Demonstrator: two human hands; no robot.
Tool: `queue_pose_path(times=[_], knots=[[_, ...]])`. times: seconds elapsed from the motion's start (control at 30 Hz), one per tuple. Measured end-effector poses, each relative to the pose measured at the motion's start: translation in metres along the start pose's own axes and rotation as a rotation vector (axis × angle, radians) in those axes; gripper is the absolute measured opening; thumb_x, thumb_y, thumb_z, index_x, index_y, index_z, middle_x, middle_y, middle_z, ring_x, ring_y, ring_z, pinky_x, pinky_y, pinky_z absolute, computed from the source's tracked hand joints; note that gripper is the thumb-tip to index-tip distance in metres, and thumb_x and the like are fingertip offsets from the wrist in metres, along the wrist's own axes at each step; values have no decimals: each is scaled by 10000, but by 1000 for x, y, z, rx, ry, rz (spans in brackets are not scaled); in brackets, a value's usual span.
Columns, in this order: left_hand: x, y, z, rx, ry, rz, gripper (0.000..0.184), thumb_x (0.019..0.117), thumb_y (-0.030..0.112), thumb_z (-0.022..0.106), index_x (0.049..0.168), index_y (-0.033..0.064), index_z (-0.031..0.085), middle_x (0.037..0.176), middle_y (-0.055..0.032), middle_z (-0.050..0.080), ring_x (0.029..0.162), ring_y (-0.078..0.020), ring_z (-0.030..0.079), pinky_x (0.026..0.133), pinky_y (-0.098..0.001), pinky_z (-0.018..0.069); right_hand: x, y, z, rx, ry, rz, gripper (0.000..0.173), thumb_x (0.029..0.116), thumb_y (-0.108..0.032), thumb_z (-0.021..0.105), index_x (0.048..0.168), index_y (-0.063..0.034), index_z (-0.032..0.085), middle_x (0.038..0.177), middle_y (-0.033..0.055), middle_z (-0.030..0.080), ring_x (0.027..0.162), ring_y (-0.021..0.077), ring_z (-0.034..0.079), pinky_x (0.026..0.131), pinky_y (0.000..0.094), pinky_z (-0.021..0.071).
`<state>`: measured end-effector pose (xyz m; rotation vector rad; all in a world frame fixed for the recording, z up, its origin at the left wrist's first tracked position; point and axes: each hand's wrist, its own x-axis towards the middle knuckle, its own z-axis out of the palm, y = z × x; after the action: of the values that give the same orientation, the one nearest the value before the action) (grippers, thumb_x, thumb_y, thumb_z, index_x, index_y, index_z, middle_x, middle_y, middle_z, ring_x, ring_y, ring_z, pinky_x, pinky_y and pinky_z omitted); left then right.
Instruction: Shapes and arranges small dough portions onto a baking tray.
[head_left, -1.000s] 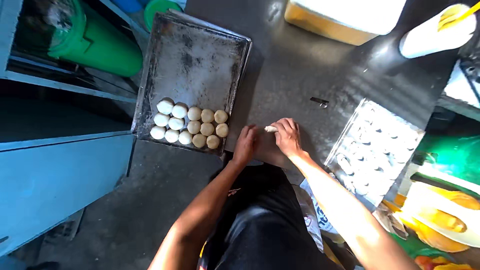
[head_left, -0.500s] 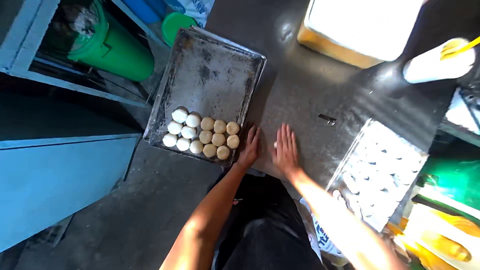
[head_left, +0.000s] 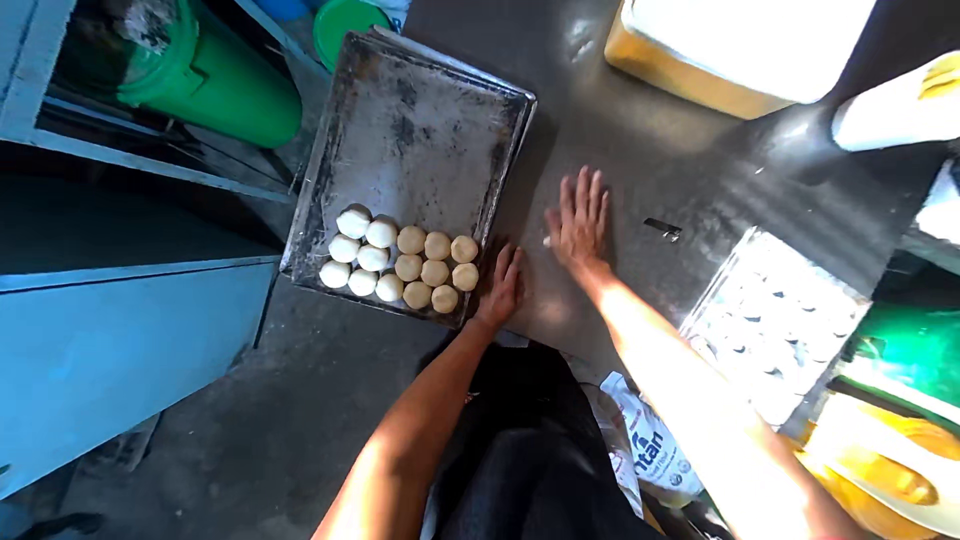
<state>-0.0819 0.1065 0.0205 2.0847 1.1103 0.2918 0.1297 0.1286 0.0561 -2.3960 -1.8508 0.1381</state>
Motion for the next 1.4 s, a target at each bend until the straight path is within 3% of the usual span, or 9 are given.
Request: queue_pose_path(times=[0.2, 0.37, 0.5, 0.77, 0.97, 1.03, 1.13, 1.27, 1.4], knots=[[6, 0, 0, -44, -19, -8, 575, 1056, 243, 480, 1604, 138, 340, 1701, -142, 196, 1481, -278, 410, 1133, -443, 468, -187, -18, -6, -3, -201, -188, 752, 1056, -580, 238, 1615, -83, 319, 1694, 125, 265, 1577, 353, 193, 1259, 637, 162], [8, 2, -1, -5, 10, 8, 606, 1014, 190, 559, 1585, 117, 371, 1684, -175, 225, 1384, -303, 526, 1018, -468, 549, -41, 2, 5, -13, -121, -92, 628, 1055, -598, 289, 1607, -307, 361, 1706, 179, 186, 1569, 471, 91, 1186, 777, 77], [2, -4, 4, 24, 79, 83, 585, 1014, 165, 553, 1571, 98, 388, 1661, -189, 265, 1407, -277, 501, 1079, -420, 520, 34, 8, 13, -28, -18, 41, 690, 1044, -636, 262, 1644, -296, 255, 1731, 160, 57, 1581, 446, 9, 1192, 774, 43], [3, -2, 1, -20, -31, -24, 611, 1031, 220, 527, 1606, 151, 335, 1701, -137, 195, 1423, -285, 484, 1046, -469, 539, -186, -22, -7, 24, -225, -129, 696, 1055, -583, 271, 1616, -177, 347, 1698, 117, 257, 1579, 381, 162, 1244, 689, 122], [0, 2, 1, 31, -4, -20, 577, 1025, 196, 546, 1578, 134, 390, 1682, -162, 230, 1347, -305, 561, 940, -492, 595, -26, 1, 16, 2, -77, 49, 597, 1052, -611, 260, 1605, -400, 328, 1721, 148, 149, 1573, 464, 63, 1184, 782, 66], [-1, 1, -1, 59, 3, -2, 575, 1026, 202, 544, 1577, 142, 392, 1679, -158, 236, 1325, -282, 580, 938, -465, 601, 14, 17, 3, 161, -20, 118, 598, 1072, -580, 293, 1596, -306, 386, 1710, 120, 215, 1586, 391, 105, 1234, 702, 84], [1, 13, -14, 39, -25, -39, 570, 1039, 236, 541, 1581, 160, 383, 1685, -139, 227, 1291, -269, 607, 918, -458, 613, 26, 80, -47, 378, 197, 174, 472, 1083, -403, 462, 1414, -106, 622, 1524, 122, 538, 1467, 260, 446, 1229, 440, 366], [19, 50, -29, 103, 47, 12, 591, 1013, 320, 581, 1539, 92, 435, 1627, -157, 365, 1506, -323, 354, 1187, -528, 381, -22, 185, -68, 239, 83, 254, 368, 1047, -257, 551, 1319, -35, 660, 1341, 199, 627, 1290, 364, 560, 1131, 510, 409], [65, 100, -3, 206, -29, 225, 572, 1029, 354, 557, 1525, 86, 461, 1619, -139, 393, 1551, -284, 274, 1269, -550, 216, -58, 204, -53, 266, -3, 318, 239, 973, -136, 677, 1203, -92, 725, 1208, 201, 648, 1193, 404, 581, 1049, 559, 456]])
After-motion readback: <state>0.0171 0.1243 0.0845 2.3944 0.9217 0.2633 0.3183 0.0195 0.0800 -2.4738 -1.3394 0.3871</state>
